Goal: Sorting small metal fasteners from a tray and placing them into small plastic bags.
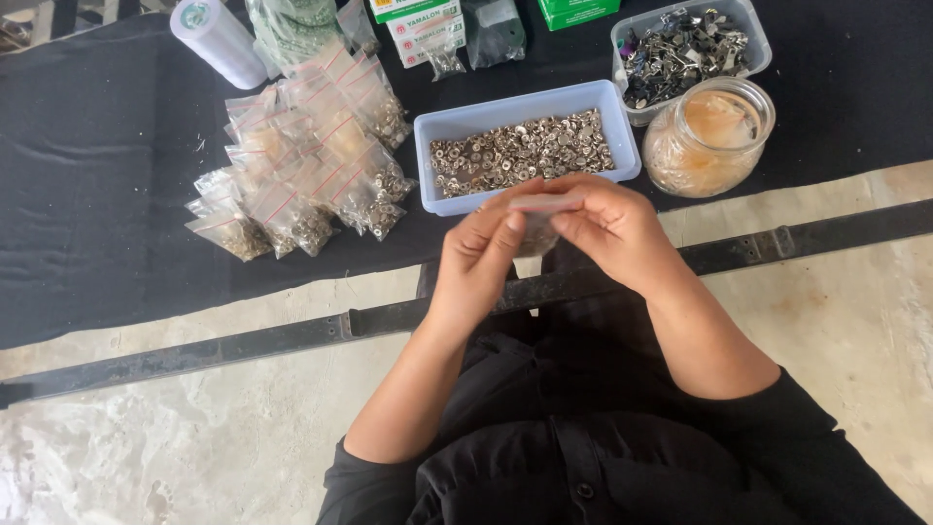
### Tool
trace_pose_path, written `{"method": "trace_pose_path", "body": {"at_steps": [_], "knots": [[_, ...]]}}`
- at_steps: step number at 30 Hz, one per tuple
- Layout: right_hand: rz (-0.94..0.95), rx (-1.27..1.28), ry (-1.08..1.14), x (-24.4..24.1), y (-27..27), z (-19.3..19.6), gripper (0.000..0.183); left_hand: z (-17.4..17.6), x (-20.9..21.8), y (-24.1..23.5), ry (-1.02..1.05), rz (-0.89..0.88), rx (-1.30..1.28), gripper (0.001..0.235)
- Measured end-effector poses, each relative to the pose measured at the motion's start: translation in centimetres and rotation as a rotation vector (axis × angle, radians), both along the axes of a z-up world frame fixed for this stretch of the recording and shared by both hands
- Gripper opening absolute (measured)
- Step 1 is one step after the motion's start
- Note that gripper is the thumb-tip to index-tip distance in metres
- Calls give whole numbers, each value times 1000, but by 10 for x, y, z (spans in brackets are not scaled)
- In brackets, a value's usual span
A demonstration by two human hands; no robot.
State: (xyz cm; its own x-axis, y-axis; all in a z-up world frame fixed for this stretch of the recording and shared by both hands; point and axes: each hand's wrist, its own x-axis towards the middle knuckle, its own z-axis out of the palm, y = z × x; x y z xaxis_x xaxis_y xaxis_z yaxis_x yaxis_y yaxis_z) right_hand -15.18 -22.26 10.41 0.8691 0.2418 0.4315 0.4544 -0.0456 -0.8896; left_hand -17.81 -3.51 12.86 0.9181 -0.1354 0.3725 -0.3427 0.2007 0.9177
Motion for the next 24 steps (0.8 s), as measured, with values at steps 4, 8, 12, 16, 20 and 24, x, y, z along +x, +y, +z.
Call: {"method": "trace_pose_path", "body": {"at_steps": [4,8,12,16,20,24], "knots": [[-103,-291,-233,6,-15,-9,16,-35,1,-1,32,-34,-3,23],[-96,-531,-325,-1,-16,-17,15,-49,10,15,24,16,148,17],[-96,-582,-144,-17,-20,-9,31,-34,47,53,16,264,357,15],[-85,-606,-85,-22,-28,-16,34,-2,111,91,-30,403,318,24],[5,-646,38,-22,-33,-25,41,-49,195,133,112,417,193,24],[23,-685,67,-24,-36,-26,43,-121,258,150,231,429,146,26]]}}
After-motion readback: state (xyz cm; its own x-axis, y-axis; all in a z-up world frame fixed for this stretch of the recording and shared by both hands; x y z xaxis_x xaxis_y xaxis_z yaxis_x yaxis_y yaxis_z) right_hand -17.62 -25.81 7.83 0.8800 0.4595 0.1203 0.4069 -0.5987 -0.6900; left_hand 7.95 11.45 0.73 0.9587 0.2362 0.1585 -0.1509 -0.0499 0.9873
